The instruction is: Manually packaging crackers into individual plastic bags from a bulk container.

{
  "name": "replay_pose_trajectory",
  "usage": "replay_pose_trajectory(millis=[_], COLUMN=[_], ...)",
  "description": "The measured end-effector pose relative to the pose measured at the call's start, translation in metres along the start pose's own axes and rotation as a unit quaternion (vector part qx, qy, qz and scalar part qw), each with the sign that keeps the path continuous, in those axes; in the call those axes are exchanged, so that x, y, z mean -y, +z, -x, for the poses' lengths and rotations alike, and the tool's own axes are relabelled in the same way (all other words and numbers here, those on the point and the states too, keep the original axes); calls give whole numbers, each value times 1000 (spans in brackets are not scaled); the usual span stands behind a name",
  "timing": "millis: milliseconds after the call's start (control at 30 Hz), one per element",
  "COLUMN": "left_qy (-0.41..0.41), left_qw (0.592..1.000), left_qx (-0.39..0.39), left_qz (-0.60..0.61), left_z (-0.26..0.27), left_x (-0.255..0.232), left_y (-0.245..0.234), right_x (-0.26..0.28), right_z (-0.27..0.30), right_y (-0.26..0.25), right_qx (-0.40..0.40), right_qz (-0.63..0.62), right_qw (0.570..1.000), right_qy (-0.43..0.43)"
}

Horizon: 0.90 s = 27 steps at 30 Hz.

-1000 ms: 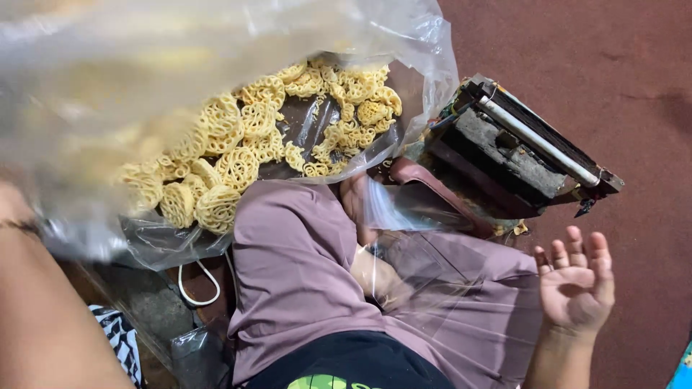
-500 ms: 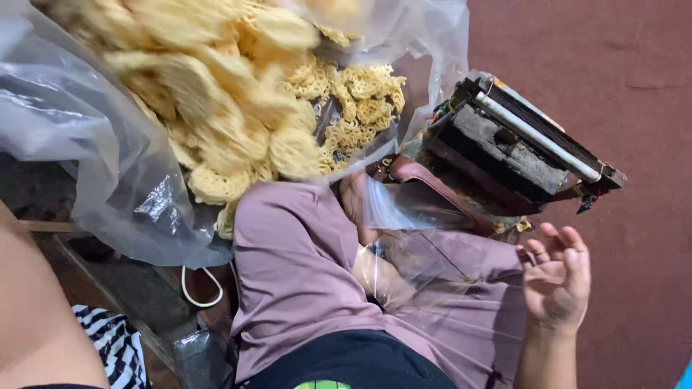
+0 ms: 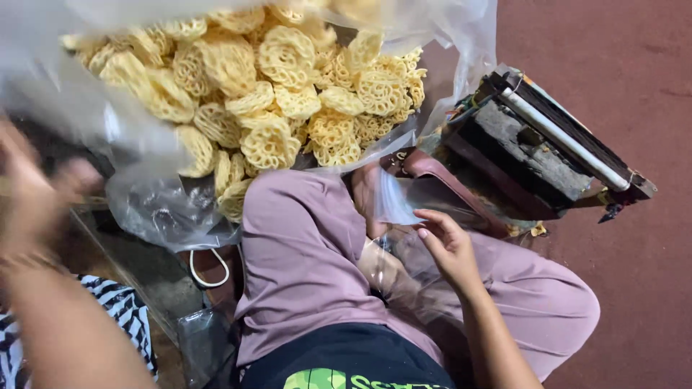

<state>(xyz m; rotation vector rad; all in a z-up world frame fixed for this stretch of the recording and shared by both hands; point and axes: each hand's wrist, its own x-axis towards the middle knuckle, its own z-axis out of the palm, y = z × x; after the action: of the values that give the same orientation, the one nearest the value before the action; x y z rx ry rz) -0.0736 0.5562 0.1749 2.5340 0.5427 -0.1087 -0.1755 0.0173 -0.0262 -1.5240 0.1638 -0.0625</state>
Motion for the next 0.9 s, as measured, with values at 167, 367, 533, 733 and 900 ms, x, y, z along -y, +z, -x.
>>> replay_pose_trajectory(millis=[167, 367, 533, 733, 900], left_qy=[-38, -220, -310, 50, 111], left_qw=[995, 949, 772, 706, 770], left_qx=[27, 65, 18, -127, -140], left_qz=[91, 214, 555, 695, 613], left_z=[-47, -109, -213, -166, -128], left_x=[166, 273, 131, -178, -175], left_y=[176, 259, 209, 136, 164], right_x=[-19, -22, -23, -7, -10], right_z=[13, 32, 40, 37, 30], right_y=[-15, -20, -23, -12, -10], right_qx=[-30, -32, -44, -18, -24], right_qz=[9, 15, 15, 65, 66], right_qw=[999, 998, 997, 996, 995], right_qy=[32, 53, 55, 56, 71])
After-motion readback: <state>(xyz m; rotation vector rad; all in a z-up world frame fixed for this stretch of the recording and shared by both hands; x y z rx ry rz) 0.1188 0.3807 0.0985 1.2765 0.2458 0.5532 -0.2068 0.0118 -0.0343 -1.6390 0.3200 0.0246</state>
